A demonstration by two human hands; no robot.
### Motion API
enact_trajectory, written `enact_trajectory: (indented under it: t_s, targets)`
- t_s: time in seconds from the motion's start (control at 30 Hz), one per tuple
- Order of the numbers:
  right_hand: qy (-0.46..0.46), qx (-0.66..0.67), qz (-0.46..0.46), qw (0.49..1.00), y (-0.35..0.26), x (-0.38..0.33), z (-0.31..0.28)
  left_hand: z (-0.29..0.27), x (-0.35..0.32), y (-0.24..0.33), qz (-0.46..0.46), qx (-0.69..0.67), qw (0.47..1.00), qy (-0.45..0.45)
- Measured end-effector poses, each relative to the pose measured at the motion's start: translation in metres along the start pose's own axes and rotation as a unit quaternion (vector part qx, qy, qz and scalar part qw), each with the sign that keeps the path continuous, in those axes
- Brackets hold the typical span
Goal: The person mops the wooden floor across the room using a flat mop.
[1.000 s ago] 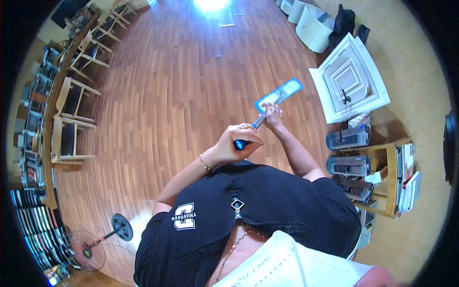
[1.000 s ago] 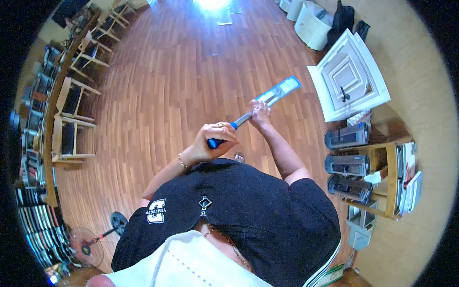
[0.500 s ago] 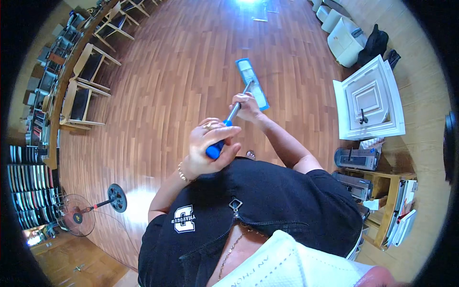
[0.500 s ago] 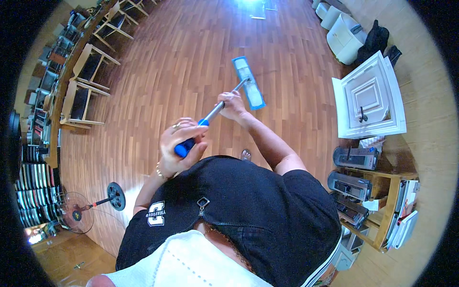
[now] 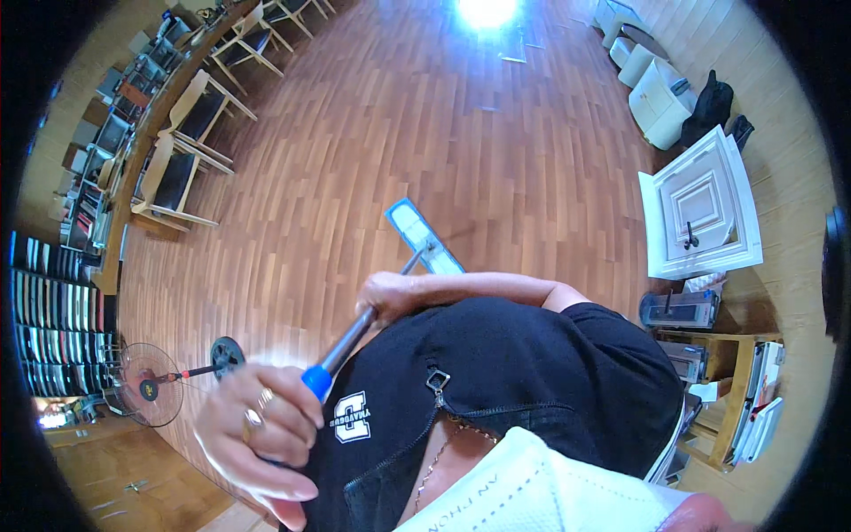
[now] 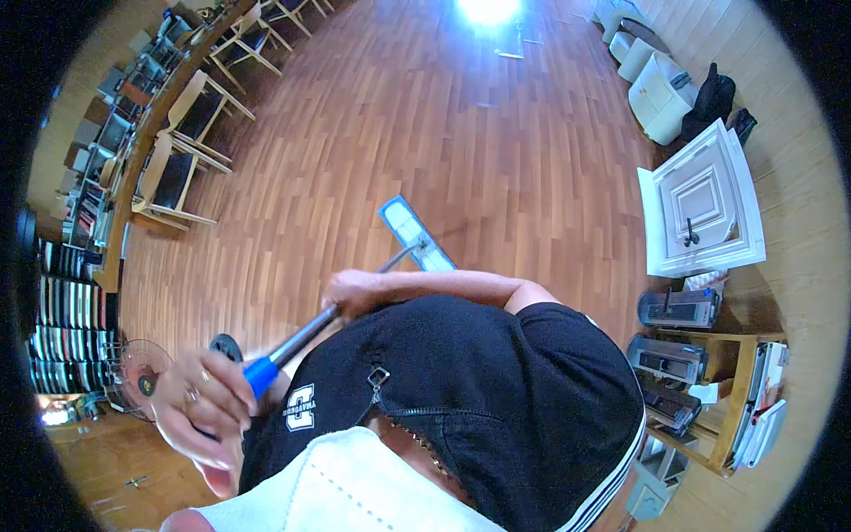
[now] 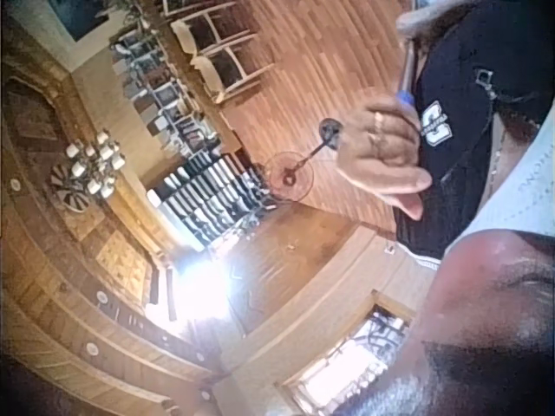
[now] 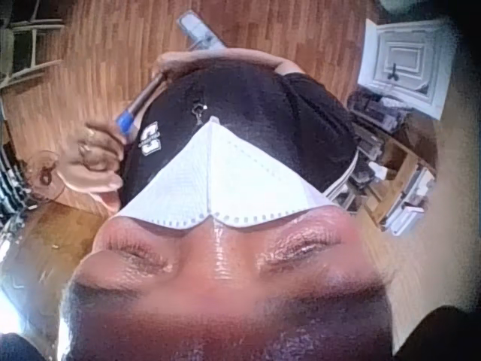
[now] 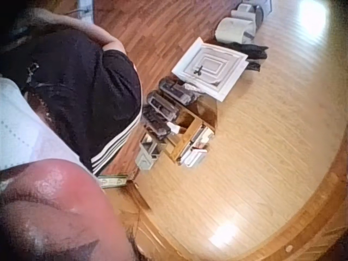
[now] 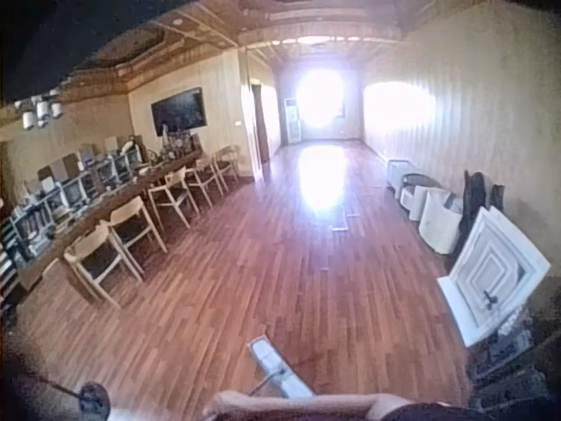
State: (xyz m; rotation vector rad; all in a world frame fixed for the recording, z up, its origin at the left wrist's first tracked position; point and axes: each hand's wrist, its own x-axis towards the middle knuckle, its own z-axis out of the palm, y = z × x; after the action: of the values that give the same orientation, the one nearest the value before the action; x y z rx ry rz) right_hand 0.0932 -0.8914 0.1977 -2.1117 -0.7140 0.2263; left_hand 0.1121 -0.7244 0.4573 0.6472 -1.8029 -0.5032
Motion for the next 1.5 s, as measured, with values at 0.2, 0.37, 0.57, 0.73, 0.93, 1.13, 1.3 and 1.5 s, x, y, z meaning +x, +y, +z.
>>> enact_trajectory:
  t_s: [0.2,0.37,0.57,0.73,0.93,1.13,1.3,1.5]
  targets:
    - [0.025,-0.066,-0.010,0.997,0.001,0.029,0.021,0.003,-0.061,0.021,0.042,0.069,0.994,0.070]
    - [0.131,-0.189,0.040,0.972,0.037,0.023,-0.001,-0.009,-0.087,-0.023,0.033,0.144,0.983,0.111]
    - [0.346,-0.146,-0.020,0.927,-0.037,0.000,-0.057,-0.014,-0.084,-0.121,-0.070,0.245,0.942,0.218]
    - [0.422,-0.230,0.007,0.877,0.028,-0.039,-0.113,-0.024,-0.046,-0.229,-0.142,0.471,0.850,0.190]
    - [0.557,-0.277,0.135,0.771,0.162,-0.084,-0.198,-0.017,-0.049,-0.318,-0.318,0.485,0.808,0.101]
    - [0.522,-0.163,0.190,0.815,0.317,-0.107,-0.268,-0.020,-0.107,-0.351,-0.505,0.435,0.745,0.032]
    - [0.539,-0.131,0.281,0.783,0.425,-0.091,-0.302,0.004,-0.146,-0.331,-0.640,0.452,0.622,-0.007]
    - [0.561,-0.138,0.175,0.797,0.390,-0.034,-0.299,0.036,-0.175,-0.288,-0.696,0.385,0.598,0.097]
